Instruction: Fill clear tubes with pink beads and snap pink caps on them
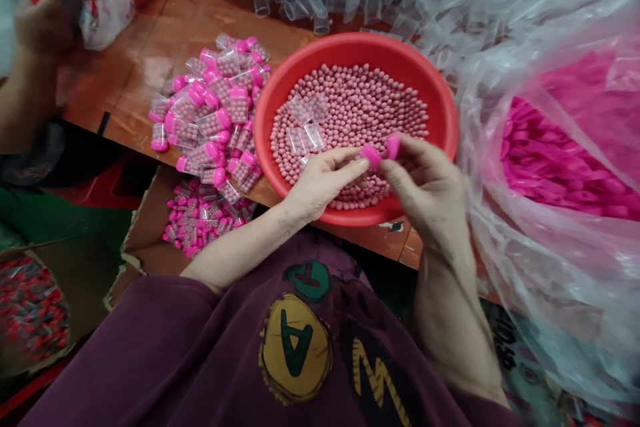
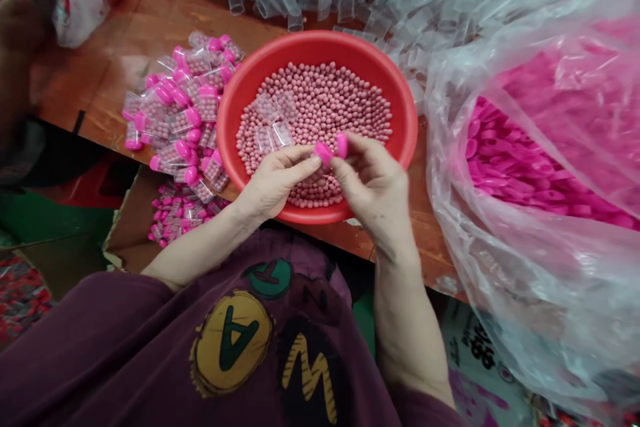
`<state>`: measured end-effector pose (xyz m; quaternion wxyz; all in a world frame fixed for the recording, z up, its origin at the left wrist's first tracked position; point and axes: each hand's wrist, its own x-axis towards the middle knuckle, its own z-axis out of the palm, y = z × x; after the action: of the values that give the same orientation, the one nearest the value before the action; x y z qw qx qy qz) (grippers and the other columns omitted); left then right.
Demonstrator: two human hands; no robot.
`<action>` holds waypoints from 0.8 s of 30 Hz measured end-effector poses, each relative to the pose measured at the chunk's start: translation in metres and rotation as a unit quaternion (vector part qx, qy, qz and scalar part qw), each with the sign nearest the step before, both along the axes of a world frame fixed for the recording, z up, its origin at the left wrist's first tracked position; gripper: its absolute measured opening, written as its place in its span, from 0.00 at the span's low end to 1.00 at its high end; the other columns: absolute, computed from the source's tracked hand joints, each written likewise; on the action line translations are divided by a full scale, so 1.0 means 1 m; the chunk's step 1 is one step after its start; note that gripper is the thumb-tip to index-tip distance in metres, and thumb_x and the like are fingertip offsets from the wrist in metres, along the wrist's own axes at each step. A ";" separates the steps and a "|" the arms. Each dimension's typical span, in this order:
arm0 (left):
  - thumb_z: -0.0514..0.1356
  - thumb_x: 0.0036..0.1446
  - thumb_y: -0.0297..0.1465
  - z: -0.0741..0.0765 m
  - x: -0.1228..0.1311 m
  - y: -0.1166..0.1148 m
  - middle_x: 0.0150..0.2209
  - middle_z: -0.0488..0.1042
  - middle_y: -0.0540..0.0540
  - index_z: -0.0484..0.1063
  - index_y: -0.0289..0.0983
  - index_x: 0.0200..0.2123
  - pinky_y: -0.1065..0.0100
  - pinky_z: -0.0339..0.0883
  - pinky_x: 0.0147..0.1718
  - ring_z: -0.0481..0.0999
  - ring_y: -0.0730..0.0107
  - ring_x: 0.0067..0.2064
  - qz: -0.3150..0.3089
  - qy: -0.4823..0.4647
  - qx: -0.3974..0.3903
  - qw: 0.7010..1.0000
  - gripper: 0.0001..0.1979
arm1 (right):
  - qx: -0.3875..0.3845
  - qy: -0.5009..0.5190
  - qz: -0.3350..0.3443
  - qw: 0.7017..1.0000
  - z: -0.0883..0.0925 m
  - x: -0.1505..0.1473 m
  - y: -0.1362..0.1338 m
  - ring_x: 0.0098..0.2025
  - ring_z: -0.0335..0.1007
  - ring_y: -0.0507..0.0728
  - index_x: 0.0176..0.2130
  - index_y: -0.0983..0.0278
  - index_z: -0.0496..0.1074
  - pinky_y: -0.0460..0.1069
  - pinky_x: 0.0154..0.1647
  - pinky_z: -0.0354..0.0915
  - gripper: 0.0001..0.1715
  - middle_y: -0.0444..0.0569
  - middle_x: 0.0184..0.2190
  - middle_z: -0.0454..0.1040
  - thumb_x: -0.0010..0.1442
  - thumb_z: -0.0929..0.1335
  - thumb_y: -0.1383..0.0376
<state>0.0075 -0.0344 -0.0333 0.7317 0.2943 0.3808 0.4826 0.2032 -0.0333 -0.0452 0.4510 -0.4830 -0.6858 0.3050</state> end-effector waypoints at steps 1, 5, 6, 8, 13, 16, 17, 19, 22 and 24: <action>0.86 0.48 0.46 -0.001 0.001 0.000 0.38 0.86 0.47 0.87 0.35 0.38 0.69 0.77 0.47 0.80 0.72 0.40 0.001 0.005 -0.007 1.000 0.24 | 0.008 -0.053 0.008 0.999 0.000 -0.005 -0.002 0.50 0.83 0.64 0.65 0.54 0.77 0.63 0.55 0.83 0.25 0.52 0.52 0.83 0.74 0.75 0.52; 0.85 0.51 0.44 -0.003 0.003 0.000 0.33 0.85 0.49 0.87 0.35 0.40 0.70 0.77 0.40 0.81 0.73 0.35 0.008 0.025 -0.051 0.998 0.22 | 0.082 -0.294 -0.026 0.952 0.001 -0.027 -0.011 0.58 0.79 0.74 0.68 0.65 0.71 0.70 0.59 0.78 0.41 0.65 0.58 0.81 0.64 0.77 0.52; 0.85 0.51 0.43 -0.003 0.004 0.000 0.33 0.84 0.50 0.87 0.35 0.39 0.70 0.77 0.39 0.81 0.73 0.34 0.014 0.028 -0.056 0.998 0.21 | 0.093 -0.335 -0.042 0.937 0.000 -0.031 -0.011 0.58 0.78 0.75 0.68 0.66 0.70 0.70 0.58 0.77 0.39 0.66 0.57 0.81 0.64 0.76 0.53; 0.85 0.53 0.41 -0.001 0.005 -0.001 0.32 0.84 0.51 0.86 0.35 0.37 0.71 0.77 0.39 0.81 0.74 0.33 0.031 0.034 -0.057 0.997 0.19 | 0.107 -0.372 -0.059 0.920 -0.004 -0.037 -0.010 0.55 0.77 0.74 0.64 0.66 0.70 0.69 0.55 0.76 0.33 0.64 0.53 0.80 0.66 0.74 0.54; 0.81 0.59 0.34 0.005 0.006 0.002 0.31 0.83 0.50 0.84 0.34 0.34 0.71 0.77 0.40 0.80 0.75 0.32 0.038 0.038 -0.077 0.996 0.12 | 0.120 -0.373 -0.070 0.917 -0.013 -0.040 -0.003 0.52 0.75 0.75 0.59 0.63 0.71 0.70 0.54 0.74 0.30 0.62 0.49 0.77 0.68 0.73 0.48; 0.74 0.66 0.26 0.009 0.010 0.003 0.30 0.83 0.49 0.83 0.33 0.34 0.70 0.76 0.40 0.79 0.75 0.32 0.035 0.029 -0.111 0.993 0.07 | 0.120 -0.379 -0.045 0.916 -0.011 -0.039 0.001 0.50 0.75 0.74 0.54 0.62 0.72 0.70 0.51 0.75 0.29 0.63 0.47 0.77 0.67 0.74 0.44; 0.72 0.68 0.23 0.011 0.011 0.002 0.30 0.83 0.48 0.83 0.33 0.34 0.70 0.76 0.40 0.79 0.75 0.32 0.036 0.025 -0.121 0.992 0.07 | 0.116 -0.379 -0.034 0.918 -0.009 -0.038 0.002 0.49 0.76 0.74 0.53 0.62 0.73 0.70 0.51 0.75 0.28 0.63 0.46 0.78 0.67 0.74 0.44; 0.68 0.69 0.19 0.017 0.011 0.000 0.30 0.83 0.49 0.82 0.33 0.36 0.71 0.76 0.38 0.78 0.76 0.30 0.039 0.018 -0.130 0.991 0.08 | 0.102 -0.360 -0.001 0.927 -0.003 -0.037 0.005 0.48 0.77 0.73 0.55 0.63 0.74 0.69 0.50 0.76 0.28 0.62 0.45 0.79 0.66 0.75 0.47; 0.65 0.69 0.19 0.025 -0.012 0.003 0.34 0.85 0.49 0.83 0.35 0.42 0.71 0.76 0.34 0.77 0.77 0.29 0.064 0.045 -0.066 0.995 0.07 | 0.051 -0.275 0.110 0.954 0.007 -0.034 0.018 0.54 0.81 0.73 0.70 0.65 0.69 0.68 0.54 0.80 0.42 0.64 0.56 0.82 0.66 0.76 0.50; 0.68 0.70 0.25 0.026 -0.050 0.013 0.38 0.86 0.48 0.83 0.37 0.47 0.70 0.77 0.36 0.79 0.75 0.32 0.138 0.113 0.046 0.983 0.06 | 0.007 -0.232 0.157 0.960 0.012 -0.035 0.034 0.59 0.82 0.73 0.77 0.66 0.63 0.68 0.59 0.81 0.50 0.67 0.65 0.79 0.67 0.77 0.50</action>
<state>-0.0426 -0.0211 -0.0074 0.5960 0.3244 0.4755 0.5598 0.1680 0.0006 -0.0329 0.2293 -0.4238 -0.8410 0.2462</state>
